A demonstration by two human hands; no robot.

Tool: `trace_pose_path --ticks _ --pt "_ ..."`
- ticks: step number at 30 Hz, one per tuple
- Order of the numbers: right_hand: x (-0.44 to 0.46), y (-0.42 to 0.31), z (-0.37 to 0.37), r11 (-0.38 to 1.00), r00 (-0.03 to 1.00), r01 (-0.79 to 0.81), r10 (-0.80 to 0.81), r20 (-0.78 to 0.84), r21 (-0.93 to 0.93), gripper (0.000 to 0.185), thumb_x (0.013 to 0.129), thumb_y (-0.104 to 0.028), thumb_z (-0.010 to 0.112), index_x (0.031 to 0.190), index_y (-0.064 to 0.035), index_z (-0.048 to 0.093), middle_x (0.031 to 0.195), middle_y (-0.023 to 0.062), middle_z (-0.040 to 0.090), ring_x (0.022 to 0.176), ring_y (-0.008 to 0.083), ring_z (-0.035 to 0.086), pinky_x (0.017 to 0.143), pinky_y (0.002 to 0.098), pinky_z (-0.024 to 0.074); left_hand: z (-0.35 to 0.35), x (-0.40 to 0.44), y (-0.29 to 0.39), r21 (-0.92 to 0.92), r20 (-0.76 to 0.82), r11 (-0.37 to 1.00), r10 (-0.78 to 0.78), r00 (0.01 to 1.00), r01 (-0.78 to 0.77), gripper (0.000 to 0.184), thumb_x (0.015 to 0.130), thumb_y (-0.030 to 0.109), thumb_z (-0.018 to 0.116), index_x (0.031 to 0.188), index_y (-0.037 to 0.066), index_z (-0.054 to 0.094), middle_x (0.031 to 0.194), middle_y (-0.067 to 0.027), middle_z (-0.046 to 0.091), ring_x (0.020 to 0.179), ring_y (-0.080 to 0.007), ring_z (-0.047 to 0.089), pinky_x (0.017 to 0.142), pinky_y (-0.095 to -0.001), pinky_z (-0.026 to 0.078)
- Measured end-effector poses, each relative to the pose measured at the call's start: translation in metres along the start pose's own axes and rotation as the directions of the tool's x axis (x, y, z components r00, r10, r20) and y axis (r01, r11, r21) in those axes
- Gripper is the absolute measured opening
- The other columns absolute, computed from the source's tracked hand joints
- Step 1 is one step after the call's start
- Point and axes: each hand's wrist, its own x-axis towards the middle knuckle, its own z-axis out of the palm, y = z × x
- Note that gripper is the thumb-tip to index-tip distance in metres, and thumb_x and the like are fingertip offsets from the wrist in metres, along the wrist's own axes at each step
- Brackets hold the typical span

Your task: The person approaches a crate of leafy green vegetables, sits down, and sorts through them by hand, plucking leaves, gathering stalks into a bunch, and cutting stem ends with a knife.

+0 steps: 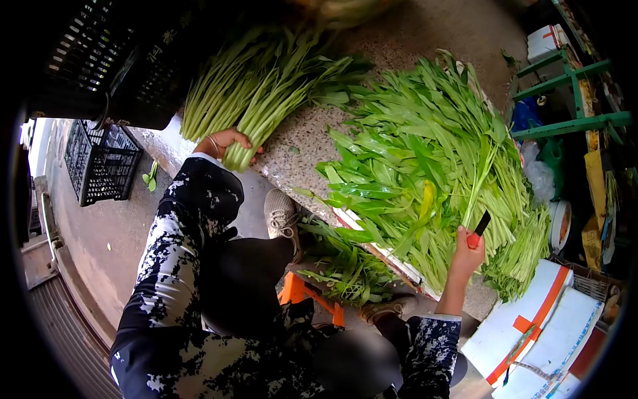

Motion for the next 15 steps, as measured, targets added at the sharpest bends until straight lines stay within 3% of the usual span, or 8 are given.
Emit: trace_pose_path --ticks 4,5,7,9,10,11,12,15 --pt "-0.003 -0.002 0.003 1.0 1.0 -0.006 0.007 -0.024 0.015 0.017 0.074 -0.012 0.068 0.076 -0.003 0.054 0.068 -0.0014 0.052 0.059 0.0052 0.043 0.056 0.0188 0.037 -0.04 0.004 -0.007 0.09 -0.088 0.994 -0.056 0.995 0.064 0.042 0.063 0.011 0.062 0.101 -0.005 0.057 0.111 -0.0198 0.053 0.09 -0.0313 0.058 0.082 -0.0408 0.045" --pt "-0.004 -0.003 0.002 1.0 0.999 -0.006 0.006 -0.04 0.002 0.017 0.073 -0.012 0.068 0.076 -0.0027 0.054 0.069 -0.0009 0.052 0.059 0.0055 0.044 0.056 0.019 0.0376 -0.031 0.0 -0.009 0.348 -0.413 0.936 0.106 0.905 0.049 0.05 0.059 0.012 0.065 0.105 -0.006 0.054 0.106 -0.0191 0.056 0.091 -0.031 0.057 0.081 -0.0387 0.045" --pt "-0.004 -0.006 -0.004 0.998 0.999 -0.005 0.003 -0.037 -0.065 0.019 0.072 -0.016 0.07 0.076 -0.0029 0.057 0.068 -0.0006 0.054 0.059 0.0068 0.045 0.057 0.0207 0.0395 -0.004 -0.007 -0.009 0.559 -0.598 0.829 0.419 0.684 -0.018 0.077 0.051 0.018 0.073 0.117 -0.006 0.043 0.112 -0.0211 0.052 0.105 -0.0315 0.049 0.088 -0.0354 0.039" --pt "-0.01 -0.029 -0.006 0.992 0.997 -0.031 0.021 -0.077 -0.124 0.022 0.071 -0.019 0.071 0.075 -0.0025 0.057 0.067 -0.0013 0.054 0.059 0.0064 0.045 0.056 0.0214 0.0397 -0.003 -0.009 -0.003 0.712 -0.467 0.701 0.513 0.72 -0.038 0.078 0.051 0.021 0.075 0.117 -0.006 0.043 0.114 -0.0212 0.051 0.106 -0.0301 0.048 0.089 -0.0323 0.038" --pt "-0.005 -0.015 -0.011 0.996 0.998 -0.001 -0.006 -0.069 -0.091 0.022 0.071 -0.019 0.071 0.076 -0.0031 0.057 0.067 -0.0018 0.054 0.059 0.0054 0.045 0.057 0.0205 0.0393 -0.05 0.022 -0.024 0.884 -0.362 0.465 0.738 0.57 -0.04 0.073 0.052 0.022 0.076 0.113 -0.006 0.047 0.108 -0.0217 0.054 0.102 -0.0304 0.052 0.087 -0.0325 0.04" --pt "-0.005 -0.021 -0.015 0.999 0.997 -0.043 0.042 -0.066 -0.02 0.022 0.071 -0.019 0.071 0.076 -0.0036 0.057 0.067 -0.0021 0.054 0.058 0.0048 0.044 0.055 0.0202 0.0387 -0.058 0.023 -0.023 0.837 -0.392 0.545 0.655 0.646 -0.045 0.077 0.052 0.026 0.077 0.115 -0.006 0.046 0.11 -0.0221 0.053 0.104 -0.0299 0.051 0.088 -0.0321 0.04" --pt "-0.008 -0.027 -0.015 0.995 0.995 -0.084 0.086 -0.044 0.059 0.021 0.071 -0.019 0.071 0.076 -0.0041 0.057 0.067 -0.0024 0.054 0.057 0.0043 0.044 0.053 0.0198 0.0381 -0.025 0.003 -0.015 0.904 -0.409 0.409 0.745 0.527 0.123 0.078 0.053 0.027 0.078 0.116 -0.005 0.045 0.113 -0.0228 0.052 0.105 -0.0292 0.05 0.088 -0.0327 0.041" --pt "-0.011 -0.029 -0.019 0.93 0.97 -0.244 0.24 0.049 0.276 0.018 0.072 -0.015 0.07 0.074 -0.0086 0.054 0.067 -0.0038 0.053 0.055 0.004 0.043 0.045 0.0204 0.0357 0.012 -0.022 -0.011 0.932 -0.358 0.351 0.839 0.409 0.096 0.066 0.061 0.021 0.075 0.115 -0.004 0.047 0.109 -0.0201 0.054 0.102 -0.0292 0.052 0.087 -0.0343 0.041"
